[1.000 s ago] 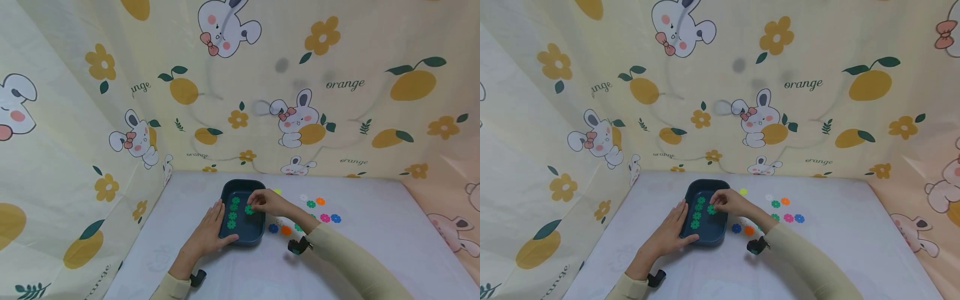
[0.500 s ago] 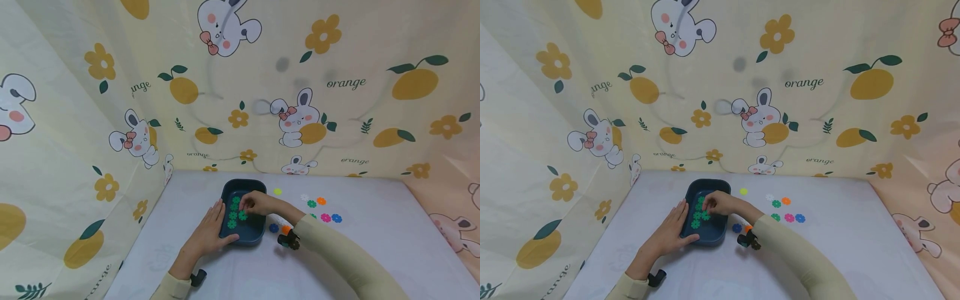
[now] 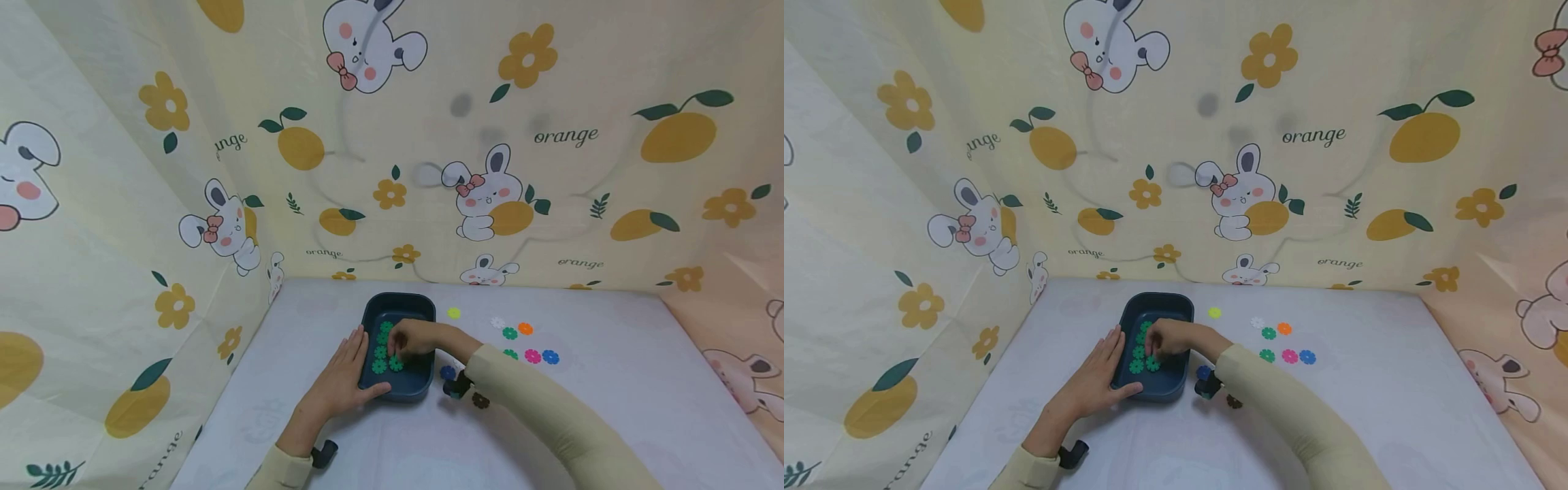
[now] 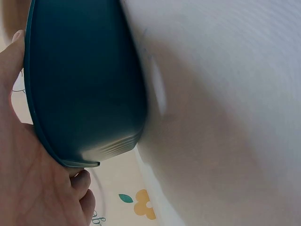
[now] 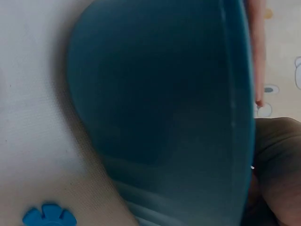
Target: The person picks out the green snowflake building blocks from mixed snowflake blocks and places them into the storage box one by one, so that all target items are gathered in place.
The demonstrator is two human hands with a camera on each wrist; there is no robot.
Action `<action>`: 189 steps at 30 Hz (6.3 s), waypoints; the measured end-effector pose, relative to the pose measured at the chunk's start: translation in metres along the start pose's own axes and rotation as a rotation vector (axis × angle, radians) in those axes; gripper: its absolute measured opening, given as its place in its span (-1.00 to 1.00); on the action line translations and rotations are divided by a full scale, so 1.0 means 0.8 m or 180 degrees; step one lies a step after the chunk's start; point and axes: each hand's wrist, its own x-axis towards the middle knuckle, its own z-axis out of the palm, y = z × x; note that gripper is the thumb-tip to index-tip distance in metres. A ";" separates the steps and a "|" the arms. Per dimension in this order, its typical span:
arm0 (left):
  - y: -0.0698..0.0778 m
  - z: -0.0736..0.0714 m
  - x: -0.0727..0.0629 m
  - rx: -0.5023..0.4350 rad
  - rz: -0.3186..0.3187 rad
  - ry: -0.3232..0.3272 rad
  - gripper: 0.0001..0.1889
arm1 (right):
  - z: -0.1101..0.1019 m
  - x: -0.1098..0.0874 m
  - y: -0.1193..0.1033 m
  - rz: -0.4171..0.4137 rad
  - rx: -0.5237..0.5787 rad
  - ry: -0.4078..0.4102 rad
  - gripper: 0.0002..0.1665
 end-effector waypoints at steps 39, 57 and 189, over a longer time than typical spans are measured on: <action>0.005 0.001 0.002 -0.0041 -0.0109 0.0004 0.24 | -0.048 -0.132 0.032 0.0095 0.0174 0.1019 -0.88; 0.005 0.003 0.001 -0.0004 -0.0152 -0.0015 0.25 | 0.002 -0.225 0.092 0.0982 0.0187 0.1100 -0.82; 0.004 0.004 0.001 -0.0011 -0.0144 0.0019 0.24 | -0.064 -0.144 0.053 0.0267 0.0132 0.1271 -0.84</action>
